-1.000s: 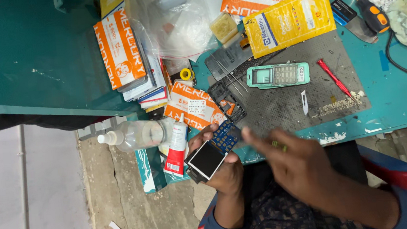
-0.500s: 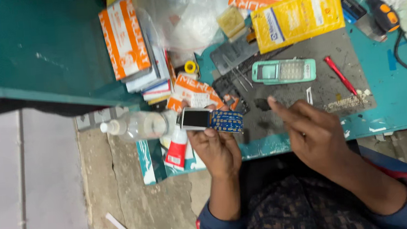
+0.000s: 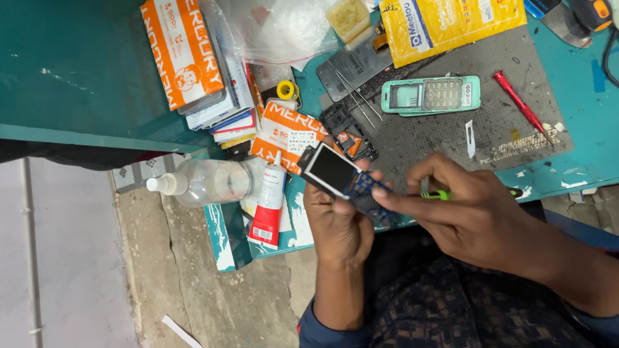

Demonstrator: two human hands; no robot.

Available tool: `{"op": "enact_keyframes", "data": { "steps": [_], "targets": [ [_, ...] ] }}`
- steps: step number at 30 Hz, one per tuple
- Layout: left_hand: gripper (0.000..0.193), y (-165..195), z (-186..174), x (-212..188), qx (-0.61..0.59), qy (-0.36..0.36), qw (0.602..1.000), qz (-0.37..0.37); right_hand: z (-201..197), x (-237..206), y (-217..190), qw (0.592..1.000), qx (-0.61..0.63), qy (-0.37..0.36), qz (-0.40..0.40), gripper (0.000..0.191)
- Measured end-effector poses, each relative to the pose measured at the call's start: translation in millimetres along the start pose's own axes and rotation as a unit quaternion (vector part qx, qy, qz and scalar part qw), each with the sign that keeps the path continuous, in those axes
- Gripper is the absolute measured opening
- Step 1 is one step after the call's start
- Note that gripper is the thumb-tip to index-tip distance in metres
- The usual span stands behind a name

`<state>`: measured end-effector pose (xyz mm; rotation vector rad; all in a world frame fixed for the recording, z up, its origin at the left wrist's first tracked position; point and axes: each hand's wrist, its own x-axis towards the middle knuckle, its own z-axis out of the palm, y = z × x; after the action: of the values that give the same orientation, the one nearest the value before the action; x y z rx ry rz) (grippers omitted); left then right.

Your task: The person repairs a feature phone at a workbench. They hold the phone's main board, apply liquid from a bottle onto it, press the keypad and screen assembly into place, reposition the board, and then use a screwdriver and a soldering iron on the board resting on the bench mat.

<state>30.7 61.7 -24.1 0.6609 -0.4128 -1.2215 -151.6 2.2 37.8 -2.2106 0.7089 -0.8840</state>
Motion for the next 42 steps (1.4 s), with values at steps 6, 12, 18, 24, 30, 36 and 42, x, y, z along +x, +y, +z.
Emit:
{"op": "enact_keyframes", "data": {
  "steps": [6, 12, 18, 24, 30, 36, 42],
  "targets": [
    [0.096, 0, 4, 0, -0.039, -0.037, 0.997, -0.054, -8, 0, 9, 0.998, -0.008, 0.003, -0.066, 0.053],
    [0.096, 3, -1, 0, -0.087, -0.035, 0.995, -0.04, -10, -13, 11, 0.996, -0.015, -0.058, -0.064, 0.058],
    [0.096, -5, -4, 0, -0.063, -0.013, 0.998, 0.004, -6, -13, 12, 0.999, -0.007, 0.044, -0.003, 0.049],
    [0.101, -9, 0, 1, -0.068, -0.008, 0.997, 0.043, -4, -7, 2, 0.998, 0.0, 0.046, -0.042, 0.052],
    [0.108, -12, 2, -5, -0.038, -0.011, 0.998, 0.055, 0, -14, -8, 0.999, -0.018, 0.02, -0.017, 0.057],
    [0.108, -12, 0, -3, -0.023, 0.018, 0.994, 0.102, 8, -17, -6, 1.0, -0.003, 0.023, 0.005, 0.056],
    [0.106, -13, 4, -4, -0.043, 0.006, 0.993, 0.109, 11, -19, -9, 0.999, -0.024, 0.024, -0.003, 0.057]
  ]
}}
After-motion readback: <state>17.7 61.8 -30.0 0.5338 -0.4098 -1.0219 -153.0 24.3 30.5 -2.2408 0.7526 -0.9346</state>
